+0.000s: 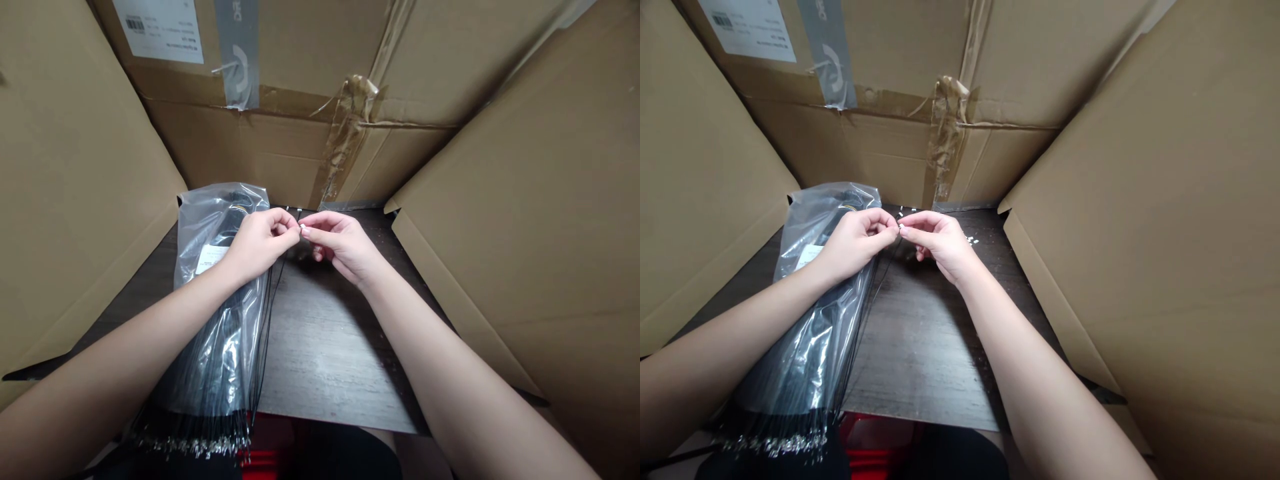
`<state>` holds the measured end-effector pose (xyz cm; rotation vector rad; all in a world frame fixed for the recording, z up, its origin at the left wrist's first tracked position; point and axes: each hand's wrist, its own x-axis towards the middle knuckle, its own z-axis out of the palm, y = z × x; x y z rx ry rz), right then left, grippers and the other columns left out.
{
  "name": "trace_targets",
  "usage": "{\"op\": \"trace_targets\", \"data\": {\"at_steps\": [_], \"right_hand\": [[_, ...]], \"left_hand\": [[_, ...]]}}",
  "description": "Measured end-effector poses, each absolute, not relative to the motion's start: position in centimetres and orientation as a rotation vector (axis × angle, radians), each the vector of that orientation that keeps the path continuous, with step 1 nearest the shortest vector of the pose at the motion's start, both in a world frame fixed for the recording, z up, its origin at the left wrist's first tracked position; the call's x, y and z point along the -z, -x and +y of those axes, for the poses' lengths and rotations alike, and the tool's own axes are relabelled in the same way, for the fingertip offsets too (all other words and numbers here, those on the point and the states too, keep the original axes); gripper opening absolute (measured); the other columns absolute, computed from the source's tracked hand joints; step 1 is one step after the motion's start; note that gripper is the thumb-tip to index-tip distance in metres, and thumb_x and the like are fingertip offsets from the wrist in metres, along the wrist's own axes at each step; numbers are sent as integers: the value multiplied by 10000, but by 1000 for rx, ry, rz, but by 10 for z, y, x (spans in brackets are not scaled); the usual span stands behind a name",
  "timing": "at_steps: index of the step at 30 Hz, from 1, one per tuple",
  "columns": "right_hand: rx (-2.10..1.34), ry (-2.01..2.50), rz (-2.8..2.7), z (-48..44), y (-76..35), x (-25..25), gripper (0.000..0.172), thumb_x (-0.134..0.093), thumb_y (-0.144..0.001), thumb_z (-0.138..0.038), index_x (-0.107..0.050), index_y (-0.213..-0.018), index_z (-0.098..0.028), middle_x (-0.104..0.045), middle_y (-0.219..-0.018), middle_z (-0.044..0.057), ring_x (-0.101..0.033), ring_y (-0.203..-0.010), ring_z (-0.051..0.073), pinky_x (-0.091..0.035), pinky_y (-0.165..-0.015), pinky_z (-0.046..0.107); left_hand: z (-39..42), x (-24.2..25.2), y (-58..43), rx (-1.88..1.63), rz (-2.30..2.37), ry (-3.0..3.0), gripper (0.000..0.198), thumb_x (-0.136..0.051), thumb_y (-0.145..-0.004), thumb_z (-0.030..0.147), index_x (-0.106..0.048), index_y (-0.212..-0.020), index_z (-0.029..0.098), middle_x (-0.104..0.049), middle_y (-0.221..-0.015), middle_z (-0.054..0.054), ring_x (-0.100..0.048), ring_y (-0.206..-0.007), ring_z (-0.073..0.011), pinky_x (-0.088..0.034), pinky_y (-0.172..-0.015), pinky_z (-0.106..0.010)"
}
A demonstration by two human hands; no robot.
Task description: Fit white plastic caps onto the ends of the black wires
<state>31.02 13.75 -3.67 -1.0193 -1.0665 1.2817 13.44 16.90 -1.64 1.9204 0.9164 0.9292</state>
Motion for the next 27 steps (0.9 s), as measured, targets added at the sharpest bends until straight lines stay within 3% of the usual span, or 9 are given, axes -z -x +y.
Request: {"op": "trace_targets", "data": {"at_steps": [27], "right_hand": [[-1252,1001,-1071,140,-312,41,376,-957,-574,-361,-735,-830,-199,-642,-708,-31,-474,-527,67,-415,-428,205]], "left_hand": [[171,20,-135,-905,917,-1864,169,-654,-799,316,-681,-804,149,-641,-683,-5,-559,-612,-123,-429,-602,-249]]}}
